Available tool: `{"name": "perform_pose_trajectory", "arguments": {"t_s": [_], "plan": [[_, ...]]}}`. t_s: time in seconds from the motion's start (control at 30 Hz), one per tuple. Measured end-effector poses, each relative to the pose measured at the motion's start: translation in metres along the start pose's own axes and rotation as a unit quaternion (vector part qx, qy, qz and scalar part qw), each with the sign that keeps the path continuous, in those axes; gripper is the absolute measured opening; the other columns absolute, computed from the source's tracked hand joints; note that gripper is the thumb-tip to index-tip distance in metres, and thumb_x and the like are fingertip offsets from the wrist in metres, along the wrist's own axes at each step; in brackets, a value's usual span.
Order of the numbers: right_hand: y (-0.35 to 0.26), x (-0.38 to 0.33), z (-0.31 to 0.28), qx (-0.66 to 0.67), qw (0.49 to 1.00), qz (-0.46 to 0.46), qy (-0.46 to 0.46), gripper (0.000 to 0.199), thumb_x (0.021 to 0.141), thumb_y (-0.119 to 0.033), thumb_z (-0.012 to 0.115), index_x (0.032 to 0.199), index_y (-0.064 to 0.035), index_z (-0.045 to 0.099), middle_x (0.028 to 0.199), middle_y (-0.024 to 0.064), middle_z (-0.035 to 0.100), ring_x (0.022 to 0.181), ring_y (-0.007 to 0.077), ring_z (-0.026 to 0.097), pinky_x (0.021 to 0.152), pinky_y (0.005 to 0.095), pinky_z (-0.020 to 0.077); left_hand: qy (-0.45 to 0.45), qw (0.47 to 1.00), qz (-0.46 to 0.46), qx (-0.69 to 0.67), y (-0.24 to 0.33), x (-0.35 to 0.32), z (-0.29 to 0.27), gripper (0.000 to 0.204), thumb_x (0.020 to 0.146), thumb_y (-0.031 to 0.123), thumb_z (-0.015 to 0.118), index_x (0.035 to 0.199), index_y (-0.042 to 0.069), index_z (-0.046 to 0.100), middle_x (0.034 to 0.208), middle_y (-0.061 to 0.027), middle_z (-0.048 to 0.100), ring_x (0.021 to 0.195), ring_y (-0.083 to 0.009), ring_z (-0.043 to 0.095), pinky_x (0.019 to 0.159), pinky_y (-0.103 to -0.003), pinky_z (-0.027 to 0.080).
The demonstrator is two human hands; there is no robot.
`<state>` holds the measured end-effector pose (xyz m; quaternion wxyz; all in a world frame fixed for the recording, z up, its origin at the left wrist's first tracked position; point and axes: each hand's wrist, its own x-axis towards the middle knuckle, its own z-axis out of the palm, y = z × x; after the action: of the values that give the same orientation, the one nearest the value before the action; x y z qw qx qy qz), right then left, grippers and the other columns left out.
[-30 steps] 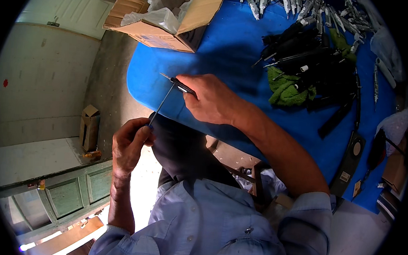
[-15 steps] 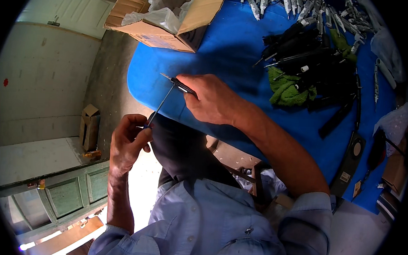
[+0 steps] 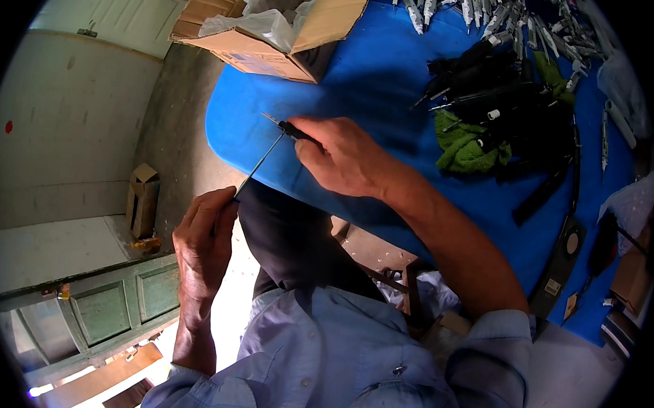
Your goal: The person uses a screwdriver to tighten a screw on a small cylindrical metal component. They repeatedly pick up the component, adjust it, and place it into a cardboard box on a blue table. The workspace contains numerous similar components and tools.
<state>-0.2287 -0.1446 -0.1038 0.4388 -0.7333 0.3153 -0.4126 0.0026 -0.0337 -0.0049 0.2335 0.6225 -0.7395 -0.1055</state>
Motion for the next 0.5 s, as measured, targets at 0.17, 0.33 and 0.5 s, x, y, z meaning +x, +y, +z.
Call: {"name": "perform_pose_trajectory", "arguments": {"t_s": [0.17,0.33,0.5], "plan": [[0.0,-0.001,-0.004,0.006,1.0,0.017,-0.019,0.039,0.1,-0.009,0.053,0.135,0.0082,0.058,0.083,0.0158,0.071,0.069,0.0189,0.064,0.067,0.0328,0.0533,-0.075,0.906,-0.279,-0.309,0.004,0.01,-0.011,0.019,0.099,0.007,0.065,0.115,-0.003,0.068,0.087,-0.0073,0.073,0.07,-0.0106,0.07,0.055,-0.024,0.054],[0.0,0.0,-0.005,0.013,0.999,0.013,-0.027,0.041,0.1,-0.009,0.053,0.138,0.0082,0.056,0.084,0.0163,0.071,0.07,0.0182,0.065,0.068,0.0332,0.0536,-0.109,0.903,-0.231,-0.345,0.001,0.008,-0.02,0.036,0.089,-0.003,0.069,0.124,-0.004,0.063,0.097,-0.0122,0.072,0.089,-0.0132,0.071,0.069,-0.027,0.059],[0.0,0.0,-0.005,0.005,0.999,0.023,-0.028,0.041,0.1,-0.01,0.054,0.137,0.008,0.057,0.085,0.0151,0.072,0.071,0.0172,0.064,0.068,0.0325,0.0538,-0.036,0.973,-0.099,-0.206,-0.01,-0.002,-0.007,0.037,0.087,-0.01,0.069,0.123,-0.003,0.063,0.104,-0.0102,0.071,0.096,-0.0164,0.072,0.078,-0.03,0.06]]}}
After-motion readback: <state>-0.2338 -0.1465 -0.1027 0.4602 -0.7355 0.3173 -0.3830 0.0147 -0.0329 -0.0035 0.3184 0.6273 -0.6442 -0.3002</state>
